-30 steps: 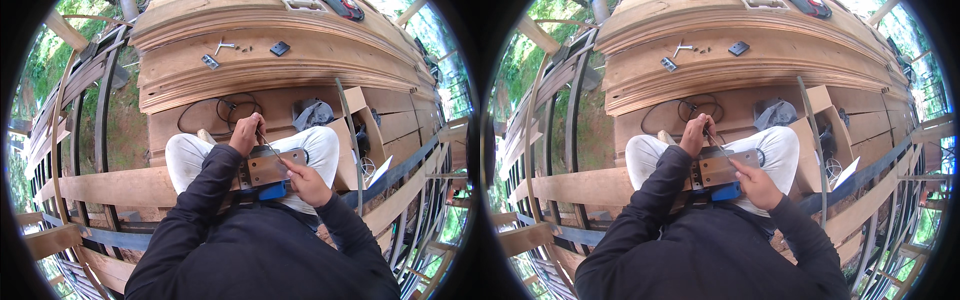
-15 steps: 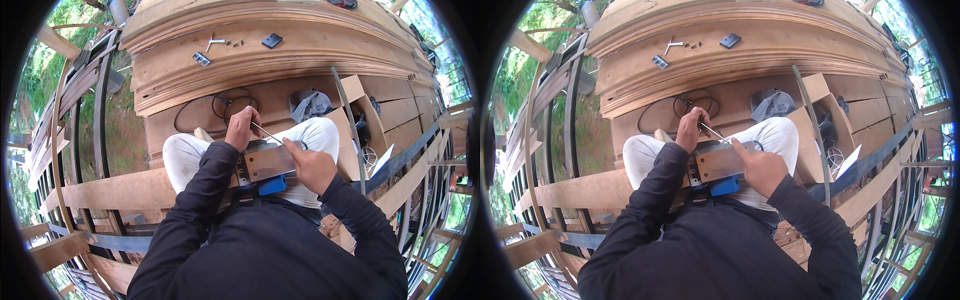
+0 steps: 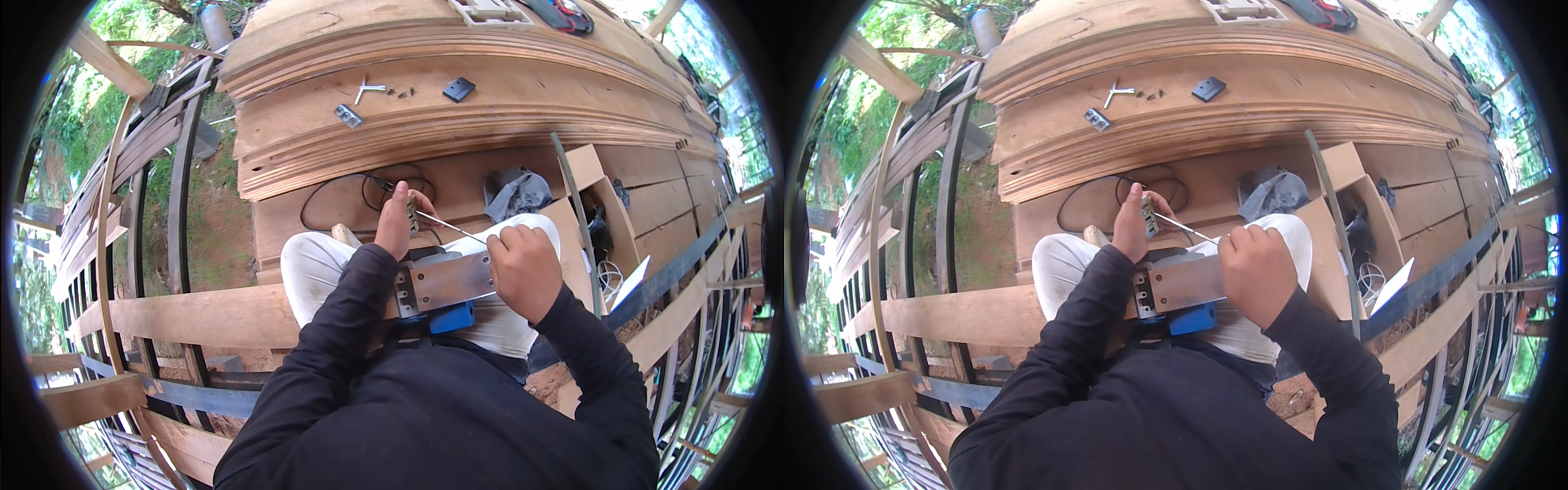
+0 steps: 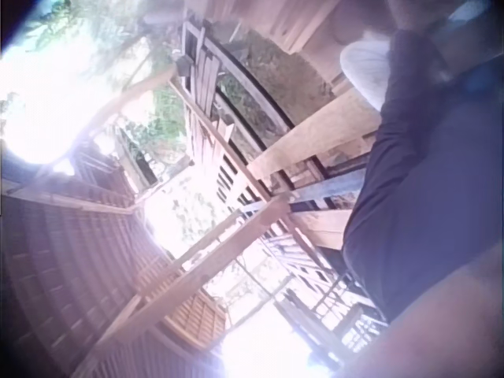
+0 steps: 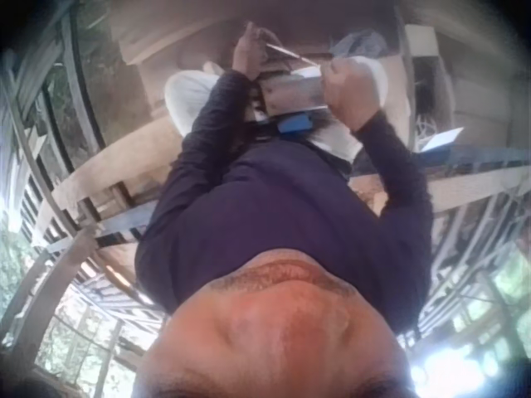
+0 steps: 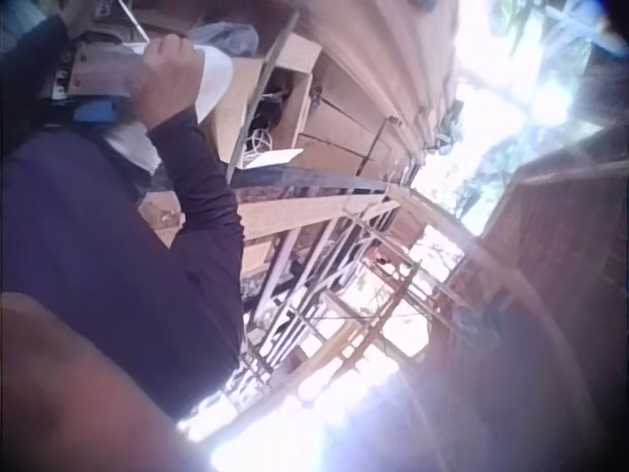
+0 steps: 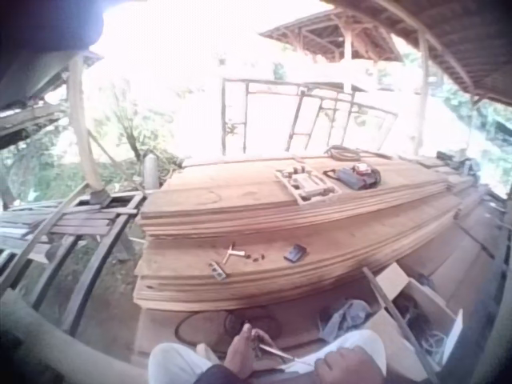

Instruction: The person sits on a wooden floor and assembles a small electrical component, likely a switch or socket, using a screwdriver. They manipulate the metal housing, insert internal parts, and tighten screws to secure the assembly.

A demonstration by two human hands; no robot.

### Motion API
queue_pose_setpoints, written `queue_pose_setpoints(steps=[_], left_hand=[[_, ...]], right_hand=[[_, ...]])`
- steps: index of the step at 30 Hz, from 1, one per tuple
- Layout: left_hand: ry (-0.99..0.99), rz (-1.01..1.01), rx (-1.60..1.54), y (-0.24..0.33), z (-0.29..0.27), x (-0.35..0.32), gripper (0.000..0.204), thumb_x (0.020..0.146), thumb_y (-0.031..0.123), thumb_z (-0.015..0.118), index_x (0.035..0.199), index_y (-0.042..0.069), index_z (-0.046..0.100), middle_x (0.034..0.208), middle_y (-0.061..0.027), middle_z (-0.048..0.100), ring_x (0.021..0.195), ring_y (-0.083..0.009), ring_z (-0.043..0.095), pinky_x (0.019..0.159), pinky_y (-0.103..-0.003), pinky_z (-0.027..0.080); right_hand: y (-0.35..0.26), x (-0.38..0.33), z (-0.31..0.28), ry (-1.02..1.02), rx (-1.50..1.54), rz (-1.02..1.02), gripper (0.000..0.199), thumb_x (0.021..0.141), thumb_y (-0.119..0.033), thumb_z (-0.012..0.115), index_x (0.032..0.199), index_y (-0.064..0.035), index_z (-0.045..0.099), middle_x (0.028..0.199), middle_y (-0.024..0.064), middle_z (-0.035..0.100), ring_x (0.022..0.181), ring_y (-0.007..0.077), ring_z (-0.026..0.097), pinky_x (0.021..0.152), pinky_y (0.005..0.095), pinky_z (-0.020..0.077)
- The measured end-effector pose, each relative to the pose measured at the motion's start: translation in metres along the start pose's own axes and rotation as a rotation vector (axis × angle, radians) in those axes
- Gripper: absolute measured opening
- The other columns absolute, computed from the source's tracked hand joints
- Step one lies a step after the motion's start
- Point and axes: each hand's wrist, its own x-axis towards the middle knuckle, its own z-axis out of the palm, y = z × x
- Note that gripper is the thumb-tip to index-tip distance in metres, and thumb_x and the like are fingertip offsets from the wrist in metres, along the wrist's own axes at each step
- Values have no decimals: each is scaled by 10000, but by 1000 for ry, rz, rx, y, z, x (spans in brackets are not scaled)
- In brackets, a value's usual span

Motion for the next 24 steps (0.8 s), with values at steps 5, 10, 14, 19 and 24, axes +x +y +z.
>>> queue_pose_setpoints(steps=[5,10,14,19,24], left_hand=[[-20,-3,23,2,3,0,678,1029,580,292,873,-6,595,763,-177,667,713,-287,707,717,-413,607],[-14,-104,-234,4,-4,4,743,1010,642,265,961,-19,602,822,-195,683,849,-367,700,833,-467,573],[-44,-152,-355,12,-4,-1,757,1005,652,269,1043,-24,608,917,-197,683,1026,-398,660,932,-511,523],[-35,-140,-394,13,-4,-1,594,1038,529,348,1067,-1,615,1010,-173,677,1115,-376,629,977,-518,501],[-130,-146,-471,8,-2,3,488,1046,432,377,1159,19,610,1133,-174,663,1200,-351,581,1036,-499,457]], right_hand=[[2,1,6,151,-25,51,125,722,-80,602,824,-10,625,836,98,551,745,242,586,614,362,492],[-3,-5,22,137,73,160,117,746,-80,626,844,-19,644,843,117,549,721,250,609,606,372,503],[-3,-17,36,130,302,389,113,797,-92,639,877,-11,648,848,142,557,766,292,625,642,406,509],[-4,-31,51,157,728,448,107,815,-9,595,905,10,648,843,114,564,707,236,599,630,327,471],[-9,-39,66,148,1045,615,120,866,-67,609,946,8,658,835,114,640,711,207,607,672,326,482]])
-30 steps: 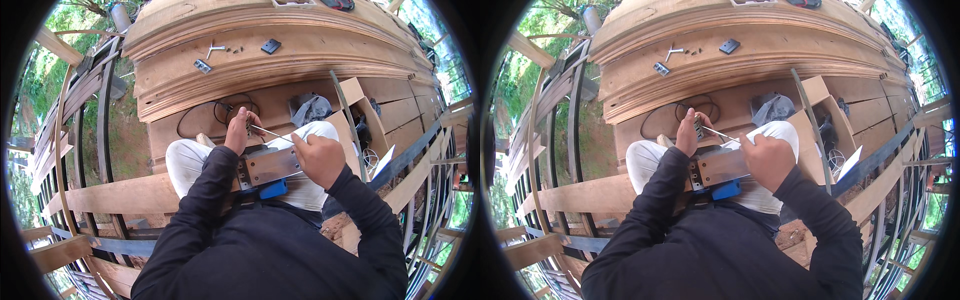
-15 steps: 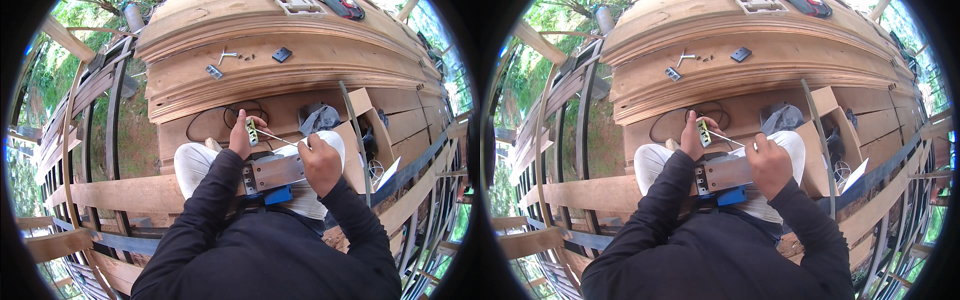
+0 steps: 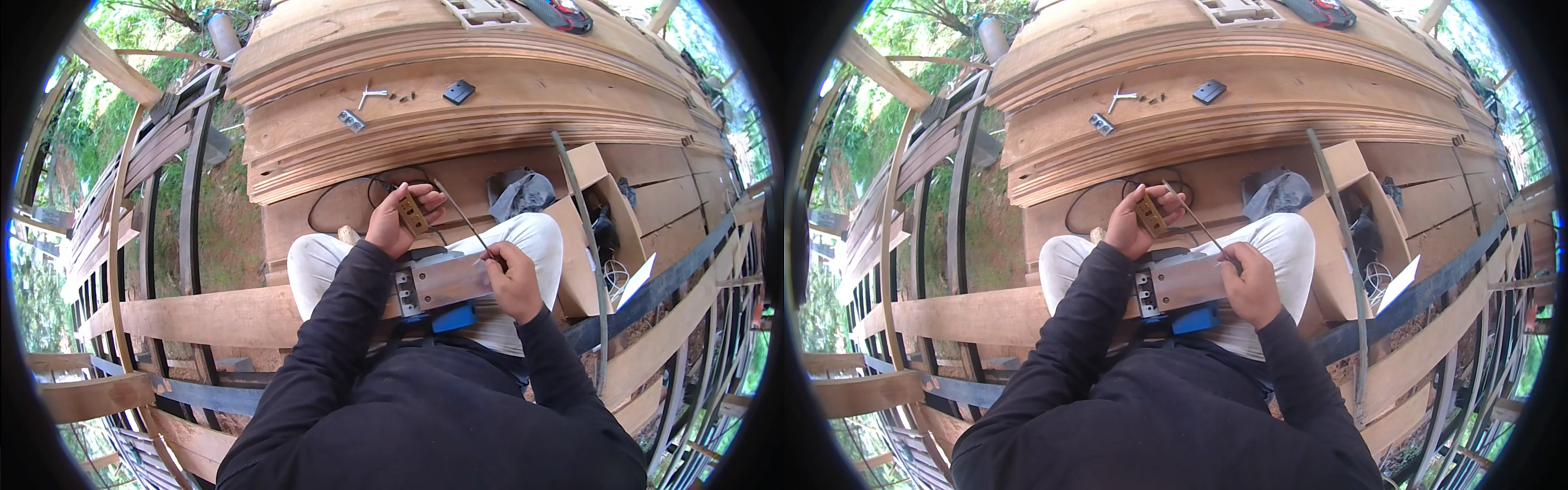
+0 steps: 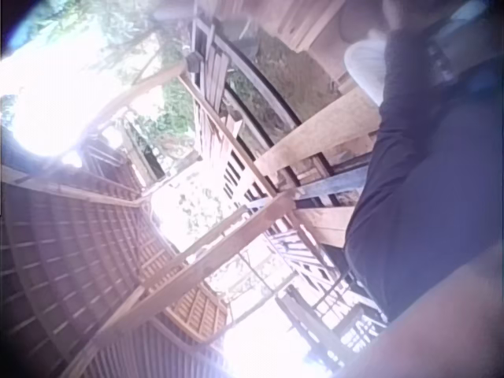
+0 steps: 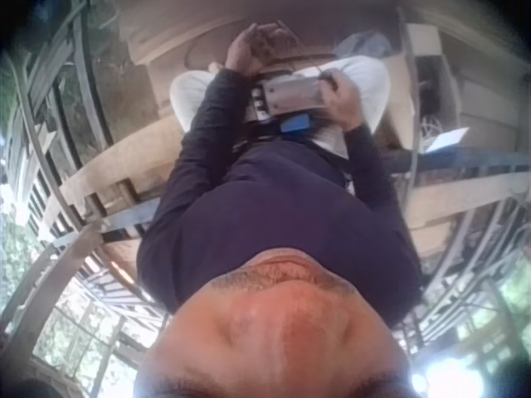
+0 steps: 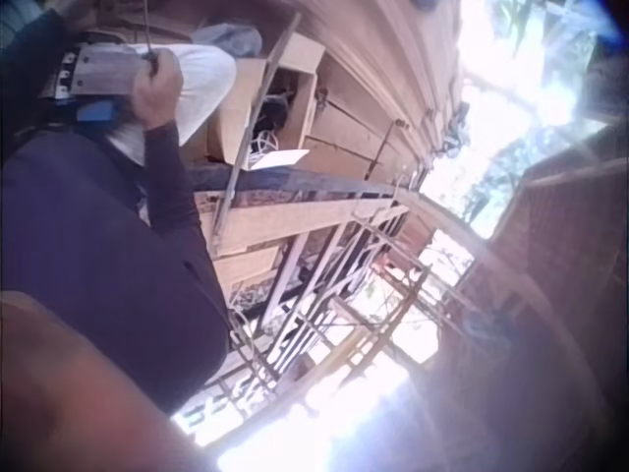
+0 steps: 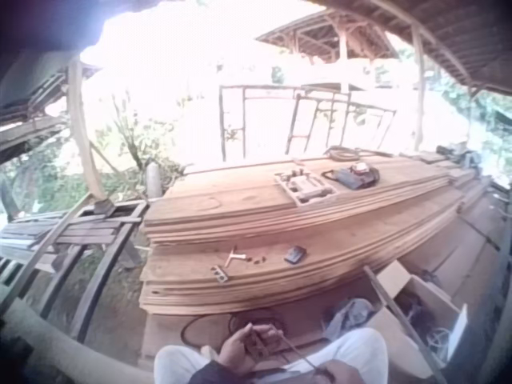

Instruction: The person sits on a wooden floor and assembles a small electrical component, likely a switch or socket, using a screwdriver. They manipulate the metal housing, insert internal parts, and tighten screws to secure the assembly.

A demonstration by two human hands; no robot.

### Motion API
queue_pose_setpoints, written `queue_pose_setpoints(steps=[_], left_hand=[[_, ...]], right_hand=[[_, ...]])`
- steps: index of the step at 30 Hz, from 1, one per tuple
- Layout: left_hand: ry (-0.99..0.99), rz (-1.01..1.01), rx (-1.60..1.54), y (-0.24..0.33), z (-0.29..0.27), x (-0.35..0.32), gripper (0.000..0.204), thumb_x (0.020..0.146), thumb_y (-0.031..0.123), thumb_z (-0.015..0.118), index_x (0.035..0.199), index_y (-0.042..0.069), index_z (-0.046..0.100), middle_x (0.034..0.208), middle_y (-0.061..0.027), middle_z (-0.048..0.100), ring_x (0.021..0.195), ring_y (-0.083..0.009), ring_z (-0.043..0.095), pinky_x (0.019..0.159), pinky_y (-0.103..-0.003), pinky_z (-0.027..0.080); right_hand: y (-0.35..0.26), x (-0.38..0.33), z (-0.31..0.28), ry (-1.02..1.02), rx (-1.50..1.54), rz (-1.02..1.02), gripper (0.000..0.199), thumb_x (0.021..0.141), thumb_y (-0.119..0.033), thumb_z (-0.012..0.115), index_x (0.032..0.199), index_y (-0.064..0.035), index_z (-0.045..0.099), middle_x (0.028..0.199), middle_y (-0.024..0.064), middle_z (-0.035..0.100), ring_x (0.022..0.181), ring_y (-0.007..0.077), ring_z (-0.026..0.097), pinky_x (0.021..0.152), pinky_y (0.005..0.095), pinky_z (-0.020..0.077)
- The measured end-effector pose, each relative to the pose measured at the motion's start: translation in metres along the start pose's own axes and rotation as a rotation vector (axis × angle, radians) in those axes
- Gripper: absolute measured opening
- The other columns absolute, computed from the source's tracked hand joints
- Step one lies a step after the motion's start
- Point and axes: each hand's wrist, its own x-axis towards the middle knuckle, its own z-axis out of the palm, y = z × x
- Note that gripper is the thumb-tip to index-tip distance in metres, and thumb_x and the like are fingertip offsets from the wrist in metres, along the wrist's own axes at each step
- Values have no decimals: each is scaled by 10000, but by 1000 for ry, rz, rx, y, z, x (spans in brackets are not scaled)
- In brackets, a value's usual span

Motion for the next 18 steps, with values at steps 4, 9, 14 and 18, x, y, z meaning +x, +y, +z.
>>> queue_pose_setpoints(steps=[4,9,14,18], left_hand=[[-76,-61,-14,2,10,-9,481,1050,407,393,1180,-2,610,1213,-187,647,1179,-349,595,1040,-497,460],[-178,-80,250,-1,21,-23,519,1054,355,385,1326,-49,564,1369,-165,574,1251,-279,558,1075,-409,428],[-218,-173,0,-11,19,-12,447,1042,387,463,1264,18,583,1133,-99,633,1109,-208,609,971,-356,491],[-165,0,332,-18,11,-12,294,987,339,613,1136,85,618,946,0,619,895,-101,610,774,-266,493]], right_hand=[[-16,23,28,-53,183,82,198,890,-167,676,976,11,662,844,134,686,743,208,638,703,336,498],[-16,52,63,-227,140,-41,170,904,-112,659,982,38,682,834,60,680,776,111,602,707,290,488],[-3,57,59,-203,305,105,85,912,-58,657,952,16,671,790,27,656,716,87,593,658,235,467],[11,57,60,-66,435,70,64,906,-32,675,949,9,649,773,12,636,708,76,583,662,222,461]])
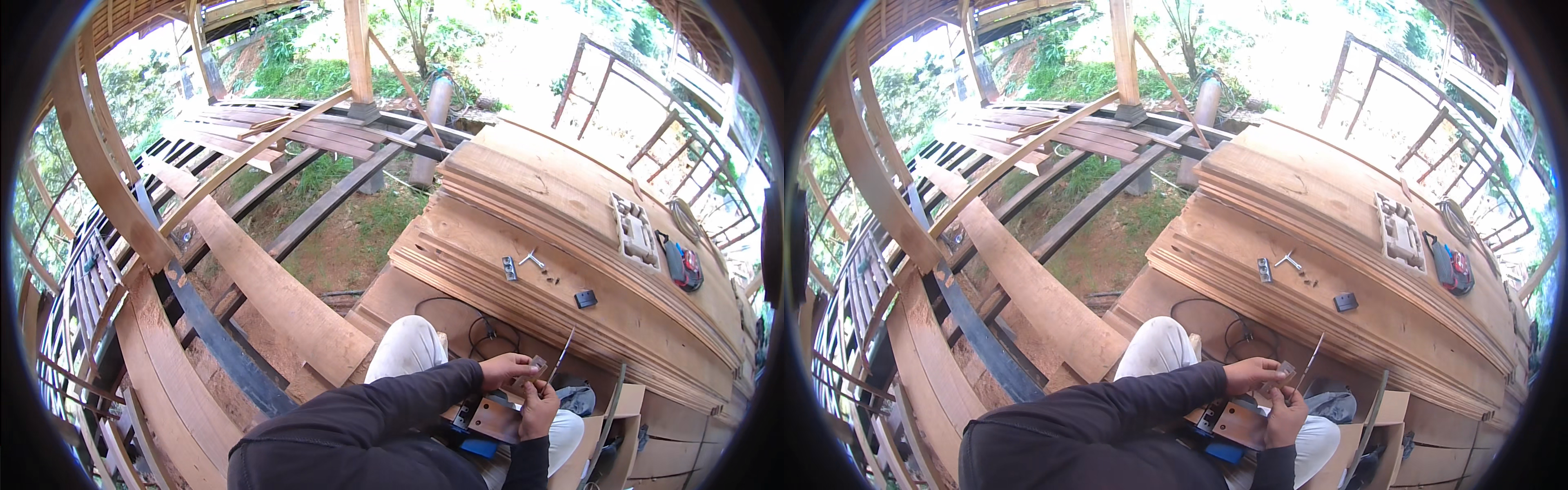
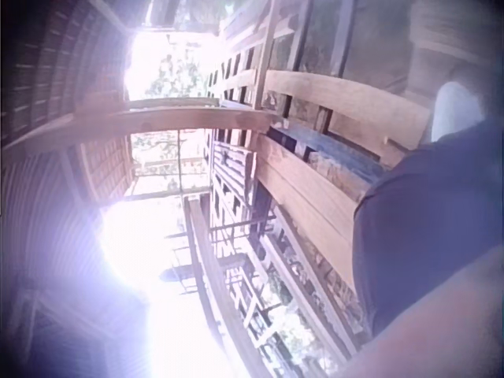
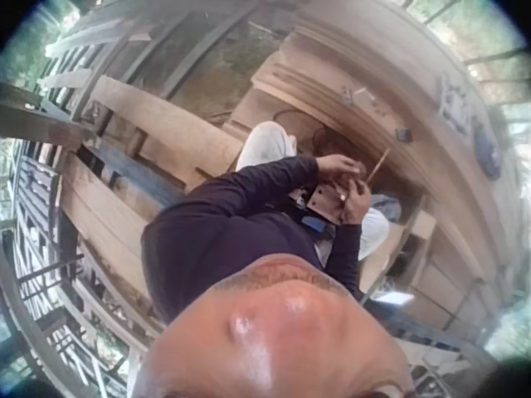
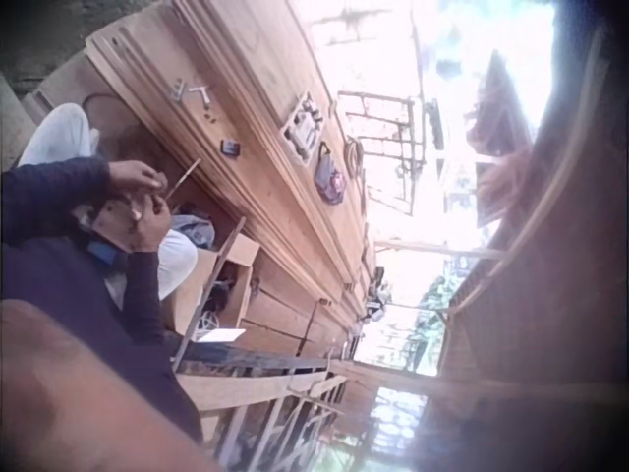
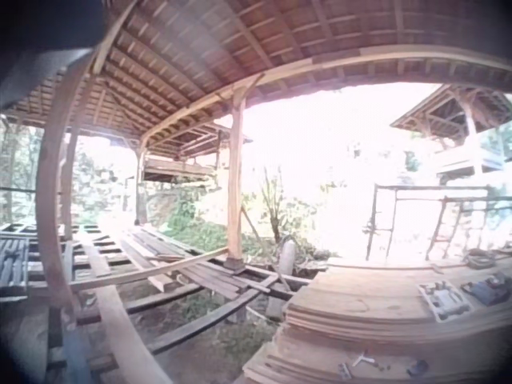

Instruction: The person sits on a wooden floor and assembles a small electrical component, likely a switch or socket, using a screwdriver. They manipulate the metal housing, insert internal parts, and tighten screws to secure the assembly.

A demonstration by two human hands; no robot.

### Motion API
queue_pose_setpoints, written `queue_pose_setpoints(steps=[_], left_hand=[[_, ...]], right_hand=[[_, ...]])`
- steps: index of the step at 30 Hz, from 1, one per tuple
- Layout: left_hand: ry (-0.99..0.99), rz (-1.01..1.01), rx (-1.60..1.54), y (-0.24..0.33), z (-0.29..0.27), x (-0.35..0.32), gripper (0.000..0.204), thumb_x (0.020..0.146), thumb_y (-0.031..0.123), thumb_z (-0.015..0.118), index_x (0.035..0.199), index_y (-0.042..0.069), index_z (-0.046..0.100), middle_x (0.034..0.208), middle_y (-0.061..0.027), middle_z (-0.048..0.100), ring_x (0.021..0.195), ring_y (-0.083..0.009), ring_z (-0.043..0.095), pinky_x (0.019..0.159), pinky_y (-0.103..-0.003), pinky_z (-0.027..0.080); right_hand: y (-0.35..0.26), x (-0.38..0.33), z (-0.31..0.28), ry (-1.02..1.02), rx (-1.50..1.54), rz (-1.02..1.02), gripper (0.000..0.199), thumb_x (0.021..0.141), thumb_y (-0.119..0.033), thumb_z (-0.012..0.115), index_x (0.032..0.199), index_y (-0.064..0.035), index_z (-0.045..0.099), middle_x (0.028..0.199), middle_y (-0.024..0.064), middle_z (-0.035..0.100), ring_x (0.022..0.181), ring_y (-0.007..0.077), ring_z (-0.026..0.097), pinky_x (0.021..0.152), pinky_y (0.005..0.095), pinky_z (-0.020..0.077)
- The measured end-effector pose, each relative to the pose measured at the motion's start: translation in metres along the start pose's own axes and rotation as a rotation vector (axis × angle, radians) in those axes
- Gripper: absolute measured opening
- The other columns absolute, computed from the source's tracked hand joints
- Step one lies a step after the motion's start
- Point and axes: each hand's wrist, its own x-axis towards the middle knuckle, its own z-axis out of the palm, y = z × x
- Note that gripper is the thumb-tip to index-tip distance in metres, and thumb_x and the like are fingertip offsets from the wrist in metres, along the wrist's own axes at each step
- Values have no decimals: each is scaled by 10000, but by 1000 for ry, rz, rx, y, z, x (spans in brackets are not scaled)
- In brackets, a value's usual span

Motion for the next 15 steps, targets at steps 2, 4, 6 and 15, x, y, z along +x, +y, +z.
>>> queue_pose_setpoints(steps=[2,4,6,15], left_hand=[[67,6,92,0,-1,-1,214,956,285,672,1051,94,654,855,42,623,778,-70,597,701,-247,484],[71,-1,149,1,-1,-1,185,947,259,687,1014,88,668,833,40,634,759,-75,611,692,-244,494],[41,-12,101,-3,-2,1,173,946,227,685,1019,71,672,853,26,656,768,-78,627,699,-246,507],[-18,-37,412,18,4,-9,214,952,164,652,1082,-5,649,1001,-56,685,929,-117,645,825,-292,533]], right_hand=[[-4,-3,0,36,-52,-69,70,900,-21,681,950,10,644,779,14,637,710,77,585,665,222,461],[-8,-7,0,53,-93,-135,75,896,-17,684,953,10,642,797,20,647,717,80,592,668,222,463],[-3,-8,-7,33,-104,-139,73,899,-21,679,957,9,644,804,19,650,725,80,592,680,225,471],[-20,-13,-27,-35,-274,-83,207,914,-124,671,1046,34,693,892,75,721,835,111,650,759,268,508]])
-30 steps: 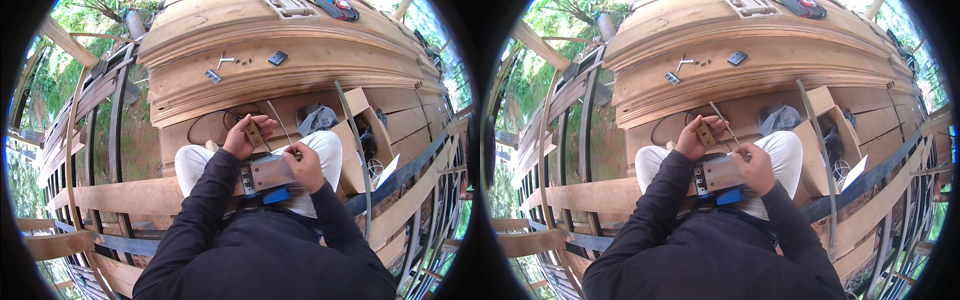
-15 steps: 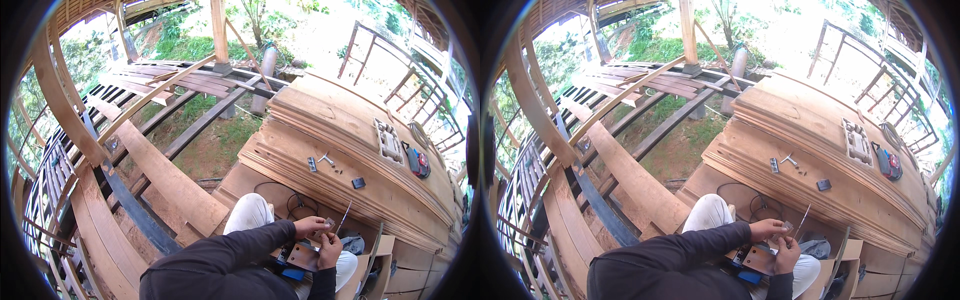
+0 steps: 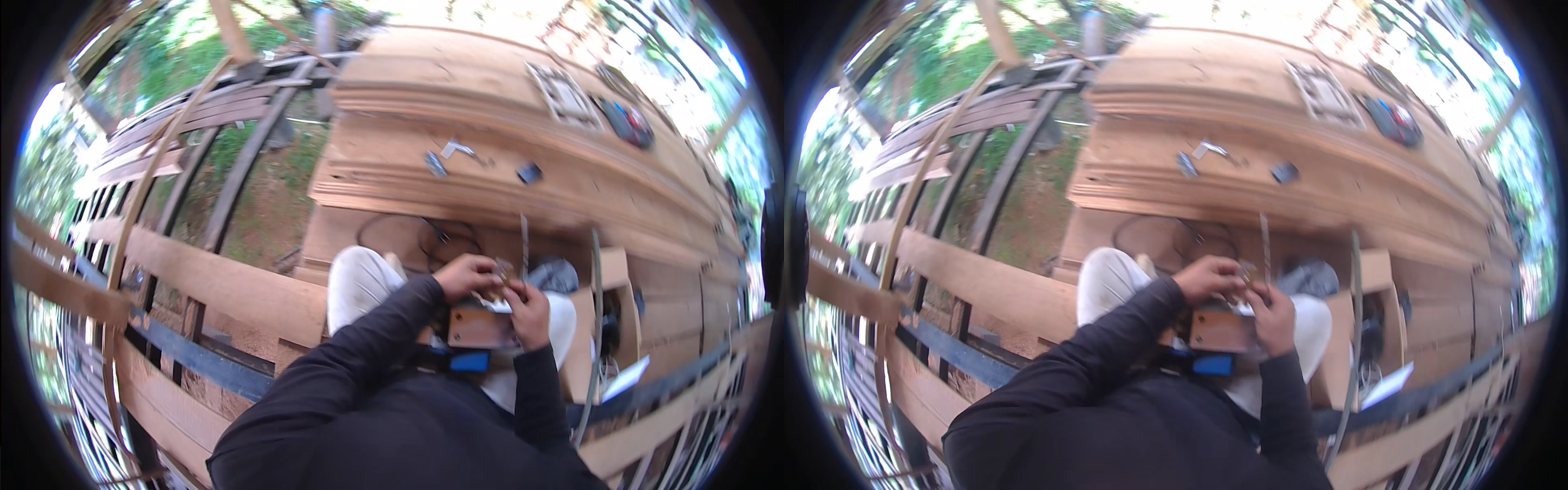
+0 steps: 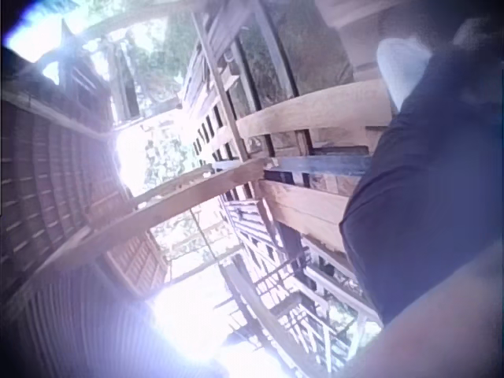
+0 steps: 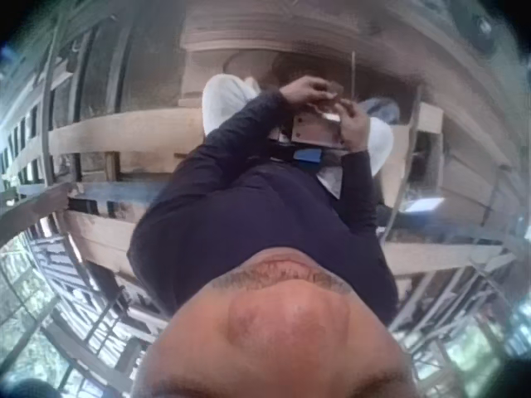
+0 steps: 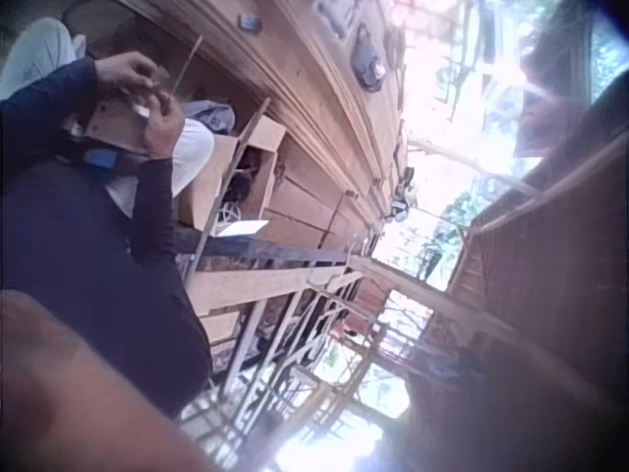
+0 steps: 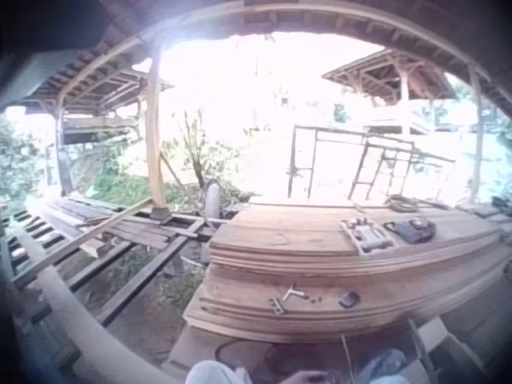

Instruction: The person sits on a wooden floor and assembles a small electrical component, likely a switch or socket, using a screwdriver. They manipulate the metal housing, insert internal parts, and tighten screws to secure the assembly.

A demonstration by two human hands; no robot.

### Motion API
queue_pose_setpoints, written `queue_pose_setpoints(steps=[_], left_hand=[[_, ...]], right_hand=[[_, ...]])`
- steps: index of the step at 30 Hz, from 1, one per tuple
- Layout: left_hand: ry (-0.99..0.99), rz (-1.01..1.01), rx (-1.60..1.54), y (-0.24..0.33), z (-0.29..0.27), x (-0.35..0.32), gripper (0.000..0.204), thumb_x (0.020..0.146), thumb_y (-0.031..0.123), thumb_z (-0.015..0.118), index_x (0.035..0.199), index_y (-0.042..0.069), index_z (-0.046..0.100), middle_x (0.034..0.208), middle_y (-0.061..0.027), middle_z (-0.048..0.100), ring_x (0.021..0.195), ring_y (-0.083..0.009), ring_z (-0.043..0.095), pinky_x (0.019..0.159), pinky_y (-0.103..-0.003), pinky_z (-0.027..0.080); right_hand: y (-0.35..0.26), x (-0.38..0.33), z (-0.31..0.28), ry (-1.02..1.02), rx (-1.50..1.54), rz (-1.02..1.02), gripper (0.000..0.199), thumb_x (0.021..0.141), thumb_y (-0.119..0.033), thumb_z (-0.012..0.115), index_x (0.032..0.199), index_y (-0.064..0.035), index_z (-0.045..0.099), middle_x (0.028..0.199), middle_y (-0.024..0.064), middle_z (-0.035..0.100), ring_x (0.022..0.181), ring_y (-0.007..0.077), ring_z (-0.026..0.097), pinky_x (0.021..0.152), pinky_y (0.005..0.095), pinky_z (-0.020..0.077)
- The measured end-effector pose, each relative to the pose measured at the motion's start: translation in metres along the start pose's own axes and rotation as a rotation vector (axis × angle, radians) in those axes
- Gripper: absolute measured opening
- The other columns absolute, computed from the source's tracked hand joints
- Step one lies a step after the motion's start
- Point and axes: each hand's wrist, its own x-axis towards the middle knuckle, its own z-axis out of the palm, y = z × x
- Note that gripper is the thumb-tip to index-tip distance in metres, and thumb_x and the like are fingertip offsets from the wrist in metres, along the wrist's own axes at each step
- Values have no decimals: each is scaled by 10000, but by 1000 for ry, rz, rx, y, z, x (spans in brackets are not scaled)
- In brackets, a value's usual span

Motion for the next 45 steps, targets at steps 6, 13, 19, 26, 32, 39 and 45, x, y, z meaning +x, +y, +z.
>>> queue_pose_setpoints(steps=[6,13,19,26,32,39,45], left_hand=[[108,68,-38,-11,7,8,211,969,119,623,1143,0,634,1025,-38,675,921,-105,636,817,-275,531],[262,101,-148,-11,18,6,219,1032,81,491,1242,33,532,1059,-56,631,979,-176,685,765,-302,565],[328,183,104,-15,23,4,260,1014,45,507,1267,18,562,1045,-67,656,914,-131,658,767,-281,553],[338,210,190,-15,24,4,269,1014,33,514,1274,14,581,1107,-72,667,968,-124,643,831,-280,566],[388,232,156,-12,28,3,253,995,30,548,1242,7,602,1042,-54,680,930,-114,654,809,-262,545],[419,245,125,-13,29,4,253,978,28,577,1227,1,616,1013,-56,692,908,-115,665,785,-255,531],[471,351,367,-15,30,3,243,941,25,616,1181,6,649,982,-82,705,880,-130,675,783,-266,533]], right_hand=[[-4,-11,-3,85,-87,57,276,892,-101,675,1131,38,665,917,94,708,830,138,659,751,277,520],[7,-66,-33,101,-177,122,302,889,-62,616,1162,62,647,1002,197,709,885,232,694,796,323,534],[-26,-91,-36,106,-279,105,254,916,-94,619,1113,58,673,961,214,705,844,266,694,765,335,528],[-22,-90,-28,146,-289,149,211,927,-111,619,1047,49,684,885,200,700,759,263,677,710,331,518],[-18,-92,-27,146,-236,155,202,923,-98,620,1042,50,685,847,185,697,725,231,658,694,325,513],[-13,-93,-25,129,-103,213,183,946,-88,583,1010,49,687,799,128,694,636,152,622,597,274,474],[-19,-92,-48,-74,619,588,176,958,-92,571,964,43,683,778,69,657,551,92,551,507,217,402]])
